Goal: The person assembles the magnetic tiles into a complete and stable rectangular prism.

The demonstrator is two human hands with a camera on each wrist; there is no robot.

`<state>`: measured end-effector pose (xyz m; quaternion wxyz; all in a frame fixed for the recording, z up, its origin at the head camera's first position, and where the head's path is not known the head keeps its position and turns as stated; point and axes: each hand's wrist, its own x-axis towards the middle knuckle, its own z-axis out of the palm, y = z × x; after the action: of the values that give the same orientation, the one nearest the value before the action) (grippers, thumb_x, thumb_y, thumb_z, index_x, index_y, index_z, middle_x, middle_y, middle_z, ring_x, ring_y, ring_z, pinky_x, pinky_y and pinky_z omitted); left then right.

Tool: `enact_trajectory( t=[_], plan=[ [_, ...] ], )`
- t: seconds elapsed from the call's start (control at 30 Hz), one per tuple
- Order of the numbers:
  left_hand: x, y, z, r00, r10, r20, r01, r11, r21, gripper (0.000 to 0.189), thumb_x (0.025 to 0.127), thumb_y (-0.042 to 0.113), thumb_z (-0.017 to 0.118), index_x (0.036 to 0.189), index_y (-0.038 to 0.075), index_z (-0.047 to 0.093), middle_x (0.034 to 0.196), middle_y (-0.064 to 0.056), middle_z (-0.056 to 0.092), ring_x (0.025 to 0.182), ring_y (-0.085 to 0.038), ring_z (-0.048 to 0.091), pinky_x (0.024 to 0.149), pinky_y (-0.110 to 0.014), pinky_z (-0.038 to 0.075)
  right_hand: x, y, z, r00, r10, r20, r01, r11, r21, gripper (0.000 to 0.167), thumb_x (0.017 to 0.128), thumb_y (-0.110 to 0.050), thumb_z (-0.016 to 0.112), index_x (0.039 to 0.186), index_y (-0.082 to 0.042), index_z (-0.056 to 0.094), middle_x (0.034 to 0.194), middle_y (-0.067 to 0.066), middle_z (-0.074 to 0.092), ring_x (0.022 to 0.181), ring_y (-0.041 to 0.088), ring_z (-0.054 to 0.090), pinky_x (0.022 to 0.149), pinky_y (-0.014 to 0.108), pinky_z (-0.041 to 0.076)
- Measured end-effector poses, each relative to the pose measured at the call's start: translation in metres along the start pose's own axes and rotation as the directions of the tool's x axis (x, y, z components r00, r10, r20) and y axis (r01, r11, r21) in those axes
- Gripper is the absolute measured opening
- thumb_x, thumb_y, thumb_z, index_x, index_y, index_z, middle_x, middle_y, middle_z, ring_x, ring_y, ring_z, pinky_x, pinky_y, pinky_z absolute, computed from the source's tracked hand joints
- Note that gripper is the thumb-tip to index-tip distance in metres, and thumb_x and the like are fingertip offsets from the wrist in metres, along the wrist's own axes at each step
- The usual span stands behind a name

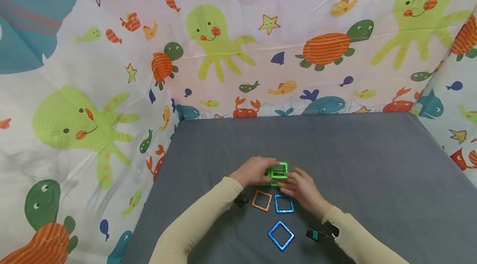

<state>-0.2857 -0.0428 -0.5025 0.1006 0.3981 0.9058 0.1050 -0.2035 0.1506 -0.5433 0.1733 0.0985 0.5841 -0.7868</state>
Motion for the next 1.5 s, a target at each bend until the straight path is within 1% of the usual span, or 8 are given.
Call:
enact_trajectory(
  t=[0.23,0.33,0.6,0.77,0.9,1.03,1.2,1.5],
  plan=[
    [0.0,0.0,-0.001,1.0,0.0,0.012,0.0,1.0,-0.004,0.051,0.093,0.025,0.076,0.141,0.016,0.062,0.148,-0.005,0.06,0.118,-0.016,0.067,0.104,-0.032,0.053,-0.019,0.004,-0.022,0.996,-0.05,-0.069,0.032,0.971,-0.238,0.069,0.106,-0.017,0.05,0.159,0.008,0.015,0.13,0.029,0.066,0.102,0.015,0.074,0.087,0.029,0.061],
    [0.001,0.0,0.0,1.0,0.005,0.016,-0.005,1.0,0.003,0.05,0.093,0.025,0.076,0.141,0.017,0.063,0.148,-0.005,0.06,0.119,-0.017,0.067,0.104,-0.033,0.053,-0.025,0.004,-0.028,0.99,-0.127,-0.068,0.089,0.907,-0.412,0.057,0.103,-0.015,0.056,0.152,0.008,0.036,0.129,0.028,0.067,0.105,0.018,0.073,0.085,0.028,0.061],
    [0.001,-0.001,0.0,1.0,-0.003,0.012,0.003,1.0,0.018,0.05,0.092,0.026,0.077,0.14,0.018,0.064,0.147,-0.005,0.061,0.116,-0.017,0.068,0.104,-0.034,0.053,-0.031,0.006,-0.039,0.91,-0.387,0.147,0.32,0.432,-0.843,0.034,0.093,-0.013,0.072,0.125,-0.004,0.068,0.12,0.013,0.073,0.108,0.029,0.072,0.087,0.042,0.06],
    [-0.001,-0.001,0.0,1.0,0.01,-0.001,-0.01,1.0,0.028,0.05,0.091,0.025,0.077,0.139,0.016,0.065,0.145,-0.005,0.062,0.115,-0.017,0.068,0.102,-0.033,0.054,-0.027,0.007,-0.036,0.793,-0.429,0.433,0.514,0.087,-0.854,0.033,0.084,-0.01,0.078,0.117,-0.008,0.073,0.115,0.007,0.073,0.106,0.027,0.069,0.088,0.046,0.058],
    [-0.002,-0.002,0.001,1.0,0.006,-0.005,-0.005,0.999,0.034,0.049,0.091,0.024,0.077,0.138,0.016,0.065,0.143,-0.004,0.063,0.115,-0.015,0.067,0.101,-0.032,0.054,-0.024,0.008,-0.029,0.715,-0.346,0.607,0.626,-0.068,-0.777,0.034,0.083,-0.012,0.079,0.117,-0.012,0.074,0.118,0.01,0.07,0.106,0.028,0.067,0.085,0.048,0.057],
    [-0.002,-0.003,0.002,1.0,0.012,-0.006,-0.012,0.999,0.041,0.048,0.091,0.024,0.078,0.137,0.017,0.066,0.14,-0.003,0.065,0.113,-0.013,0.066,0.101,-0.031,0.054,-0.022,0.009,-0.019,0.665,-0.281,0.693,0.679,-0.16,-0.716,0.037,0.081,-0.014,0.08,0.118,-0.014,0.074,0.119,0.012,0.068,0.104,0.028,0.066,0.083,0.047,0.057],
    [-0.003,-0.004,0.003,1.0,0.026,-0.011,-0.025,0.999,0.038,0.048,0.09,0.023,0.078,0.137,0.017,0.066,0.135,-0.001,0.067,0.111,-0.012,0.065,0.1,-0.029,0.054,-0.017,0.011,-0.011,0.664,-0.225,0.713,0.671,-0.239,-0.702,0.042,0.078,-0.016,0.082,0.119,-0.017,0.074,0.119,0.011,0.068,0.099,0.025,0.065,0.078,0.043,0.056],
    [-0.012,-0.015,0.008,0.998,-0.049,-0.045,0.043,0.989,-0.14,0.056,0.094,0.029,0.073,0.146,0.016,0.057,0.143,-0.002,0.063,0.13,-0.018,0.06,0.111,-0.037,0.048,-0.016,0.01,-0.009,0.691,-0.201,0.694,0.651,-0.243,-0.719,0.037,0.082,-0.018,0.082,0.118,-0.019,0.075,0.115,0.007,0.069,0.094,0.021,0.062,0.074,0.04,0.053]
  ],
)
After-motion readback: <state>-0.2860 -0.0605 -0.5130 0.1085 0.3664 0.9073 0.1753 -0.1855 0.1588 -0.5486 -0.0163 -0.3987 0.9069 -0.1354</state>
